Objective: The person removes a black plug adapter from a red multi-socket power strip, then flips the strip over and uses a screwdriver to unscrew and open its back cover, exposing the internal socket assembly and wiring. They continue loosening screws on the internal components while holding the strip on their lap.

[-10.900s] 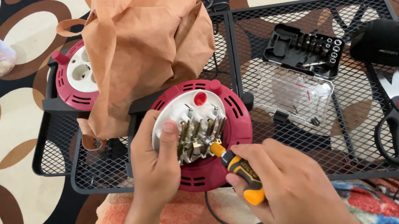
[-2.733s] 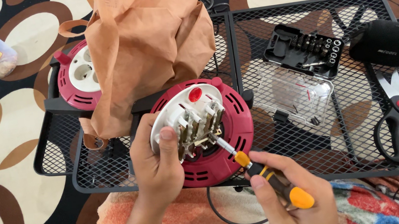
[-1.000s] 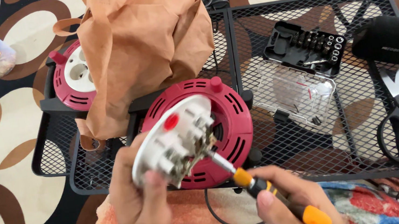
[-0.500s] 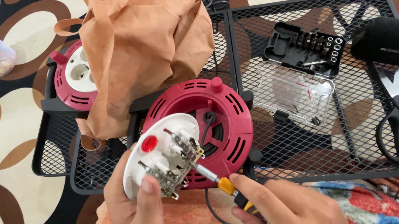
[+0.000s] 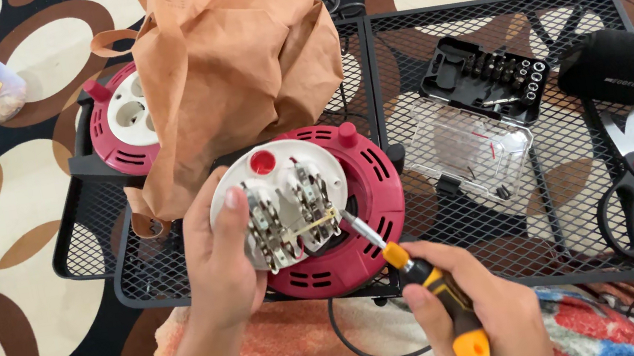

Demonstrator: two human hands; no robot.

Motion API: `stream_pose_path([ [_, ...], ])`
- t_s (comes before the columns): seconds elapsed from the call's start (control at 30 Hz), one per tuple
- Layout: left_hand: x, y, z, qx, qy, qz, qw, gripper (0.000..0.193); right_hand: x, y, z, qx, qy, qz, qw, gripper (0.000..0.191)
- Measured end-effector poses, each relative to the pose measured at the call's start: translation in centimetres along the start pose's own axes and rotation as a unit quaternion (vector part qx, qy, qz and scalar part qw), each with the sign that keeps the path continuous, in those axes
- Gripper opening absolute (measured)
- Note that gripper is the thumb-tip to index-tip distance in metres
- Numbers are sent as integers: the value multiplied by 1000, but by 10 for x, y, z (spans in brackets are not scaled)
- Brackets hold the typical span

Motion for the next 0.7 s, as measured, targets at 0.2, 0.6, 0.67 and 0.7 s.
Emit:
stream_pose_path([
  [0.2,7,-4,3,-10,-36,-2,999,22,-3,9,12,73,7,137,988,30],
  [0.6,2,-10,0,-22,-31,9,999,26,-5,4,23,89,87,190,974,24],
  [0.67,2,-10,0,-22,-33,10,999,27,-6,9,25,106,105,205,967,21],
  [0.7,2,-10,0,-22,-33,11,999,27,-7,12,26,122,115,214,962,18],
])
Point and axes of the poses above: each hand's wrist, its own x-axis towards the middle knuckle, its own z-axis out of the palm, y = z × x, the point moved 1 cm from there along x, towards the middle knuckle, and after that the axes turned 14 degrees about y, right-handed, at the moved point
